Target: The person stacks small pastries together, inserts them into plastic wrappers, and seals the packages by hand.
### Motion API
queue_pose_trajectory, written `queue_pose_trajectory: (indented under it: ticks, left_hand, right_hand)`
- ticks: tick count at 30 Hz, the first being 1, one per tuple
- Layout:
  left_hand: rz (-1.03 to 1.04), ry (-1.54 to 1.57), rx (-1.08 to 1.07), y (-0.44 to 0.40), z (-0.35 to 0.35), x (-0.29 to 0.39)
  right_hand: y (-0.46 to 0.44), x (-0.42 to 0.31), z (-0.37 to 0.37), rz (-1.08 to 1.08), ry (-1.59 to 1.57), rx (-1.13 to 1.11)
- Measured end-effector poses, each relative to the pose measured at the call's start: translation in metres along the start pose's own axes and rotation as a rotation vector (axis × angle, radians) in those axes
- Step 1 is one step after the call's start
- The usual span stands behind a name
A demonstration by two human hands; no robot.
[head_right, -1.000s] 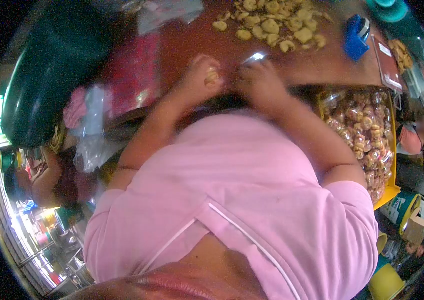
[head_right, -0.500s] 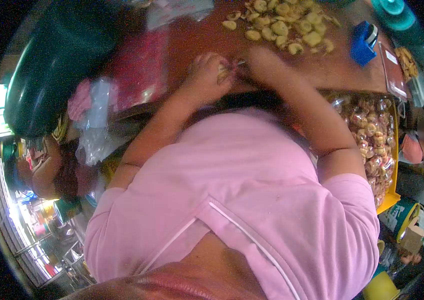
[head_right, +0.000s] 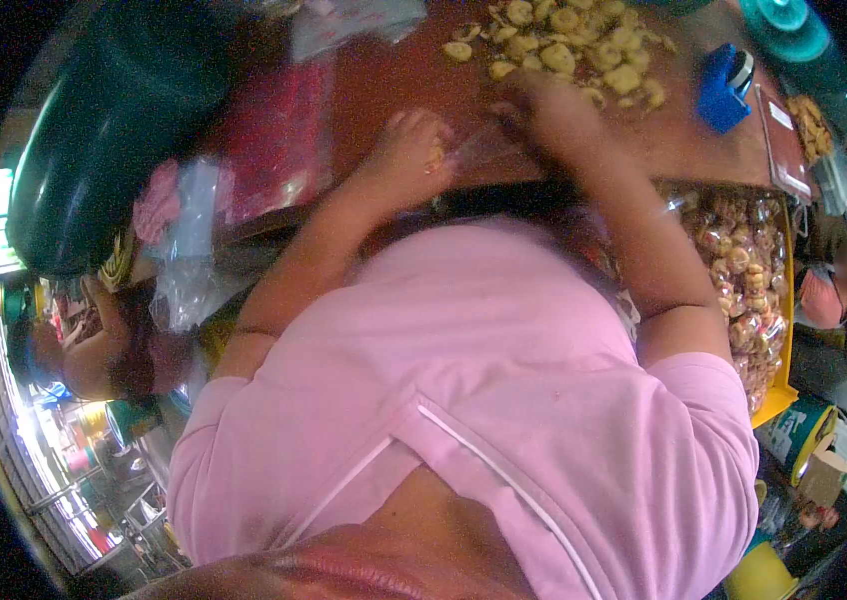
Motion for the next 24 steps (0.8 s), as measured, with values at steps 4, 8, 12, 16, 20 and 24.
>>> queue_pose_trajectory:
  ticks: [4, 8, 12, 16, 20, 24]
  left_hand:
    - [0.047, -0.038, -0.001, 0.000, 0.006, 0.000]
    - [0.020, -0.029, -0.023, -0.002, 0.003, 0.000]
    - [0.009, -0.031, -0.025, 0.001, -0.002, 0.001]
    - [-0.005, -0.041, -0.034, 0.001, -0.003, 0.001]
    - [-0.036, 0.000, -0.001, 0.000, -0.004, 0.000]
    - [-0.052, -0.006, 0.004, 0.002, -0.007, 0.000]
  right_hand:
    - [-0.013, -0.012, 0.013, -0.104, -0.142, -0.107]
    - [-0.022, -0.011, 0.063, -0.080, -0.114, -0.352]
    - [-0.027, -0.023, 0.067, -0.067, -0.059, -0.406]
    - [-0.031, -0.009, 0.077, -0.084, -0.007, -0.343]
    - [-0.028, -0.001, 0.087, -0.122, 0.058, -0.369]
    - [-0.018, -0.037, 0.073, -0.201, 0.177, -0.388]
Point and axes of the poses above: each hand's wrist, its own y-axis away from the middle knuckle, its own z-axis out of the palm, x = y × z, the point moved 9 cm from there along -y, towards the middle knuckle, and after that the axes turned 15 degrees about -y, right-handed, at the moved point
